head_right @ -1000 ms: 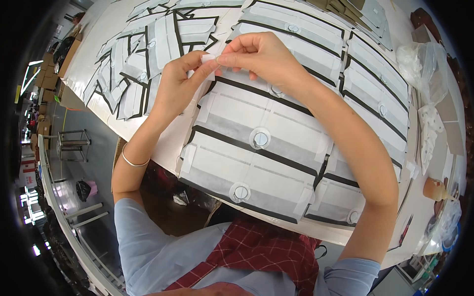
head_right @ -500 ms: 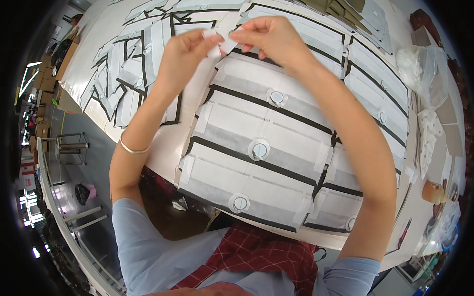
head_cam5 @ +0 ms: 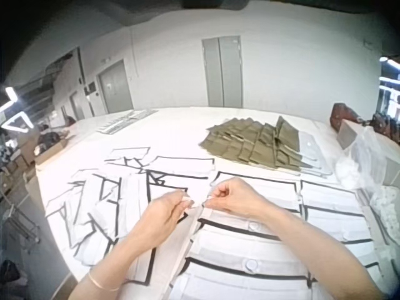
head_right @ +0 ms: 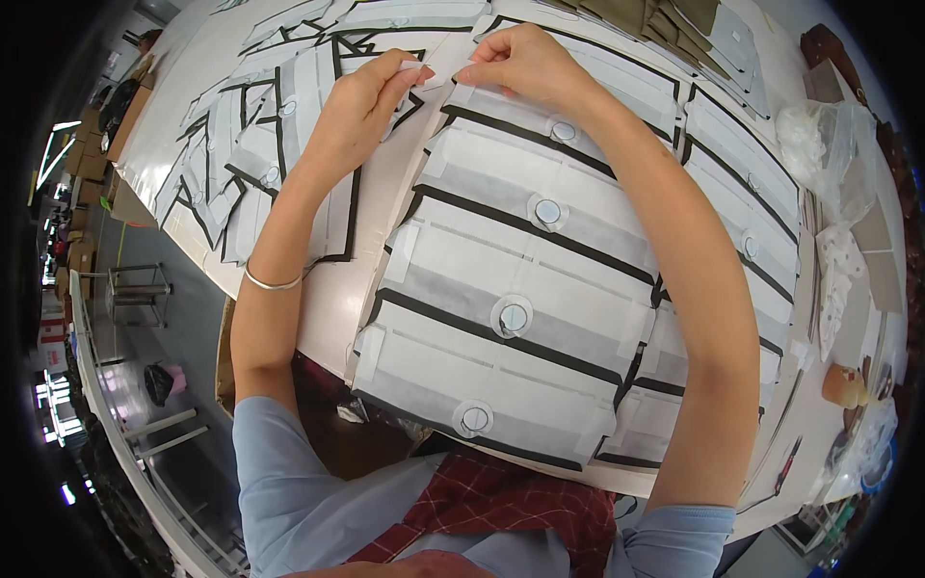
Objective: The person assembles face masks by hand on a white table. They pick up small white paper pieces, fold them, and attach them to the top edge of pre-cut mask bodies laid out in rows. The person works systematically across the items, pressing the folded pieces into place.
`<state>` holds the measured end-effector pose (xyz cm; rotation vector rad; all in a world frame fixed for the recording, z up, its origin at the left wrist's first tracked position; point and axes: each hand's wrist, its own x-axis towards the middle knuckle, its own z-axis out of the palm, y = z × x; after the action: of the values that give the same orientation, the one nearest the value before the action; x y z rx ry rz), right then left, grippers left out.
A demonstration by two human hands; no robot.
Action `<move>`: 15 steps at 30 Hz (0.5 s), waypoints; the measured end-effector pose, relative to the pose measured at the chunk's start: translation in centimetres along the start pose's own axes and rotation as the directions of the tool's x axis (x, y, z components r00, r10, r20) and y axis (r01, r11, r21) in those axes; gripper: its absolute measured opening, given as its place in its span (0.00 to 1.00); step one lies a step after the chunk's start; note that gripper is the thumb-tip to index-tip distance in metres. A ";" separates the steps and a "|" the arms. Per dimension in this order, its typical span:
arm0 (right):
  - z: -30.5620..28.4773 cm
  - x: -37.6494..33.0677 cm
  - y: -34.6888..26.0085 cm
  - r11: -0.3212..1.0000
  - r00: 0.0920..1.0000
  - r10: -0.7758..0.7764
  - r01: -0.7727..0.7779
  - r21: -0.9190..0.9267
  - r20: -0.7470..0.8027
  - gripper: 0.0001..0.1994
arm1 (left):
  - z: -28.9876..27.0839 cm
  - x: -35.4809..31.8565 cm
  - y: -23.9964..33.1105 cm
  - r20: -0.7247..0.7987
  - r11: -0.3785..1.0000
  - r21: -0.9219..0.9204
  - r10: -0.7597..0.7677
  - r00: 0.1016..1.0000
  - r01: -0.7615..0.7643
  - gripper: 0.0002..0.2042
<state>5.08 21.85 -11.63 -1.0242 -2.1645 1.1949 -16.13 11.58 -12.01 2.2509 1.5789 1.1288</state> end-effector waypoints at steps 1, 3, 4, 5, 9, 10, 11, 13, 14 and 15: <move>0.0 0.1 0.1 1.000 1.000 0.001 -0.001 -0.005 -0.003 0.12 | -0.1 0.0 0.0 0.040 1.000 -0.010 0.030 0.999 -0.030 0.11; 0.1 0.2 0.3 1.000 1.000 0.003 -0.004 -0.014 -0.009 0.12 | -0.2 -0.1 0.0 0.119 0.996 -0.034 0.091 0.989 -0.088 0.12; 0.2 0.2 0.3 0.999 1.000 0.004 -0.004 -0.033 -0.022 0.12 | -0.2 -0.2 0.2 0.154 0.994 -0.026 0.111 0.982 -0.108 0.12; 0.3 0.2 0.4 0.999 0.999 0.004 -0.006 -0.051 -0.035 0.12 | -0.2 -0.4 0.6 0.189 0.991 -0.018 0.131 0.973 -0.130 0.12; 0.6 0.3 0.6 0.994 0.995 -0.048 0.039 -0.101 -0.092 0.12 | 0.2 -0.4 0.5 0.311 0.972 0.067 0.195 0.930 -0.226 0.13; 0.7 0.3 0.5 0.993 0.995 -0.040 0.029 -0.116 -0.088 0.12 | 0.1 -0.4 0.5 0.322 0.962 0.118 0.197 0.926 -0.246 0.13; 0.7 0.3 0.4 0.991 0.996 -0.032 0.021 -0.132 -0.084 0.12 | 0.1 -0.6 0.7 0.332 0.949 0.169 0.199 0.922 -0.266 0.13; 0.8 0.1 0.3 0.981 0.992 -0.052 0.029 -0.190 -0.117 0.11 | 0.0 -0.7 1.0 0.344 0.929 0.222 0.208 0.916 -0.294 0.13; 0.9 0.0 0.5 0.971 0.985 -0.082 0.044 -0.233 -0.153 0.10 | 0.0 -0.7 1.1 0.345 0.926 0.227 0.215 0.914 -0.303 0.13; 0.9 -0.2 0.4 0.959 0.976 -0.112 0.056 -0.277 -0.188 0.09 | 0.0 -0.7 1.2 0.345 0.922 0.229 0.223 0.911 -0.313 0.13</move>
<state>4.77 21.38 -12.49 -1.0984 -2.2226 0.7333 -15.38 10.48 -11.71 2.7377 1.3998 0.5746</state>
